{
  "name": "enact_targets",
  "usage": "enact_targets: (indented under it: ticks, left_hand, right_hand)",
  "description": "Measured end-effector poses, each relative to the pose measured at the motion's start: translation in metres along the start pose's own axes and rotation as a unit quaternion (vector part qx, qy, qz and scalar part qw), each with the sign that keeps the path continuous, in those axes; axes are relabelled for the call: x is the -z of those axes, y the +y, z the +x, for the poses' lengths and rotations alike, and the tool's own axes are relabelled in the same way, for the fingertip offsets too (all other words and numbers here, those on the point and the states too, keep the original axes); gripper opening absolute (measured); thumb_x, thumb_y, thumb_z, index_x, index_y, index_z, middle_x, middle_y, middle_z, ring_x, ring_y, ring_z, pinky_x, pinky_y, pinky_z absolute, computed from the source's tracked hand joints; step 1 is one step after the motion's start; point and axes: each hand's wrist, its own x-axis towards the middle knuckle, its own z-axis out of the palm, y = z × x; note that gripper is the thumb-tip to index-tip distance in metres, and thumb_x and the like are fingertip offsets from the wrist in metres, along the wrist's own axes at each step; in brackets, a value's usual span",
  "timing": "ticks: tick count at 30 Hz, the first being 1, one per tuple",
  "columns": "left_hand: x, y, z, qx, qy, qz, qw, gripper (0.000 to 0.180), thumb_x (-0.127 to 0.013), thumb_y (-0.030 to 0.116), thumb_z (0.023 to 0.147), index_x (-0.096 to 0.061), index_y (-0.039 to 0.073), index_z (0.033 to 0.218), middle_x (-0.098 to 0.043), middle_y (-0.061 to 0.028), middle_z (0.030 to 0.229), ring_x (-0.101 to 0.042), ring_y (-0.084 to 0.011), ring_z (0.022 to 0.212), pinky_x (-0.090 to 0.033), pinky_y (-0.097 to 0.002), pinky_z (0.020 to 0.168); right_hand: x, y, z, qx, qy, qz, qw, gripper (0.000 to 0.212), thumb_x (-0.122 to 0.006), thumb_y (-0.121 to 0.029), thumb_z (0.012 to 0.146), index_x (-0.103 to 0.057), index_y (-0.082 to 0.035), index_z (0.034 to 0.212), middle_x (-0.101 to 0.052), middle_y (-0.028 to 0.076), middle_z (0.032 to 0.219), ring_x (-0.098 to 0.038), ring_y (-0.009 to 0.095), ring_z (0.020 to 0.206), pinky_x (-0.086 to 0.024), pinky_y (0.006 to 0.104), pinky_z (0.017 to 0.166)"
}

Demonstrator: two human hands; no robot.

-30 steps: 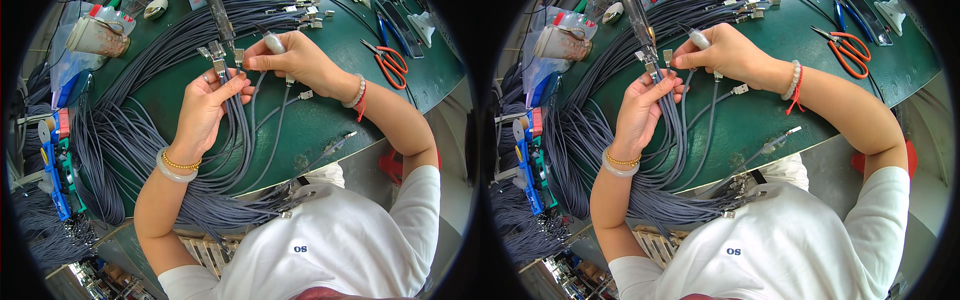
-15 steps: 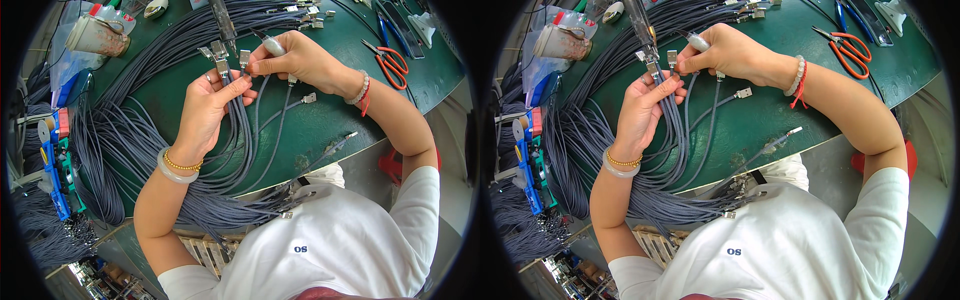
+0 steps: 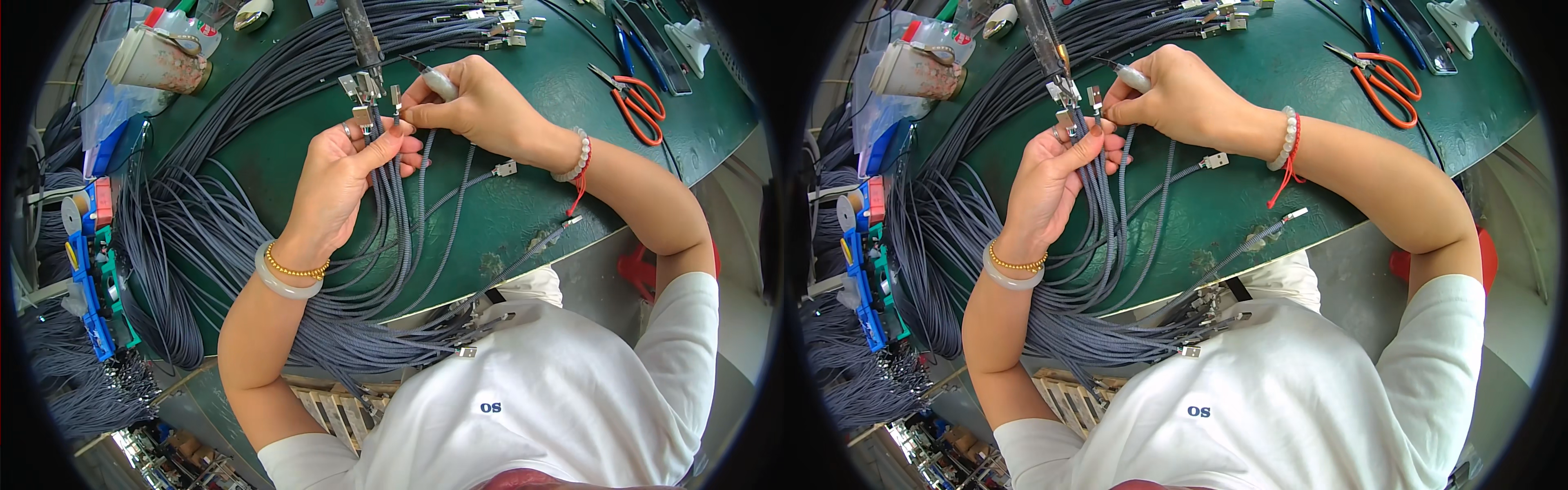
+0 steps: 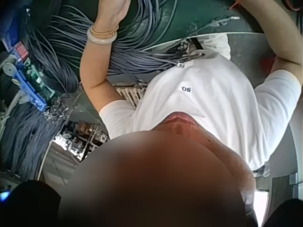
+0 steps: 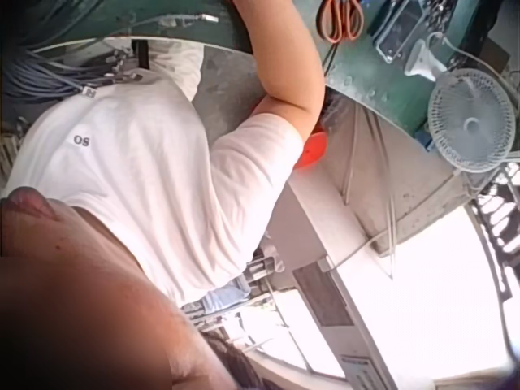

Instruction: Assembling connectors and small electronic components onto the ends of multiple grey cables at a factory workstation.

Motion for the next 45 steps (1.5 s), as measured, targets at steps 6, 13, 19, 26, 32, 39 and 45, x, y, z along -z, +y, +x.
enact_targets:
  ticks: [6,13,19,26,32,39,45]
  left_hand:
    - [0.002,0.002,-0.003,0.0,0.017,-0.002,1.0,0.015,-0.056,0.008,0.082,-0.055,-0.004,0.091,-0.061,-0.0116,0.084,-0.06,-0.0167,0.074,-0.049,-0.026,0.07]
    - [0.002,0.001,-0.002,-0.024,0.032,-0.038,0.998,0.017,-0.055,0.009,0.084,-0.055,-0.006,0.093,-0.06,-0.012,0.087,-0.061,-0.0192,0.08,-0.05,-0.0274,0.073]
    - [0.006,0.002,-0.001,-0.008,0.0,0.013,1.0,0.022,-0.055,0.012,0.084,-0.053,-0.005,0.098,-0.059,-0.0141,0.093,-0.059,-0.0232,0.09,-0.047,-0.0297,0.082]
    - [0.0,0.003,0.004,-0.013,0.022,0.023,0.999,0.018,-0.062,0.01,0.079,-0.056,-0.003,0.089,-0.062,-0.0105,0.083,-0.061,-0.0127,0.076,-0.043,-0.0188,0.057]
    - [0.005,0.003,0.009,-0.025,0.052,0.07,0.996,0.02,-0.069,0.005,0.07,-0.055,-0.001,0.084,-0.062,-0.0083,0.074,-0.053,-0.007,0.061,-0.036,-0.0178,0.05]
    - [0.01,0.005,0.007,-0.033,0.061,0.078,0.995,0.02,-0.07,0.003,0.069,-0.055,-0.001,0.082,-0.061,-0.0075,0.07,-0.052,-0.0063,0.059,-0.036,-0.0178,0.05]
    - [0.012,0.008,0.002,-0.051,0.08,-0.007,0.996,0.021,-0.062,0.008,0.078,-0.05,-0.002,0.092,-0.06,-0.0103,0.083,-0.058,-0.0127,0.066,-0.04,-0.0198,0.052]
  right_hand:
    - [0.002,-0.013,0.0,-0.07,0.005,-0.029,0.997,0.016,-0.059,-0.013,0.079,-0.063,0.001,0.085,-0.061,0.003,0.07,-0.052,0.006,0.062,-0.042,0.0197,0.056]
    - [0.004,-0.002,0.007,0.022,0.075,0.03,0.996,0.02,-0.055,-0.016,0.083,-0.061,-0.004,0.099,-0.061,0.002,0.085,-0.049,0.004,0.062,-0.039,0.0173,0.055]
    - [0.006,-0.005,0.009,-0.036,0.015,0.14,0.989,0.021,-0.059,-0.019,0.082,-0.062,-0.003,0.095,-0.059,0.0,0.076,-0.044,0.001,0.056,-0.034,0.0152,0.05]
    - [0.001,0.003,0.011,-0.034,0.003,0.143,0.989,0.02,-0.059,-0.02,0.082,-0.063,-0.003,0.093,-0.058,-0.001,0.071,-0.044,0.001,0.055,-0.035,0.0153,0.049]
    - [0.001,0.002,0.012,-0.076,-0.009,0.149,0.986,0.021,-0.061,-0.021,0.081,-0.063,-0.003,0.091,-0.058,-0.001,0.067,-0.047,0.001,0.055,-0.034,0.015,0.048]
    - [-0.004,-0.001,0.015,-0.044,-0.006,0.131,0.99,0.023,-0.064,-0.024,0.078,-0.064,-0.003,0.089,-0.059,-0.001,0.066,-0.051,0.002,0.058,-0.034,0.0151,0.048]
    - [-0.007,-0.003,0.014,-0.034,0.007,0.096,0.995,0.025,-0.063,-0.026,0.079,-0.063,-0.004,0.092,-0.059,-0.001,0.071,-0.05,0.001,0.061,-0.034,0.0152,0.049]
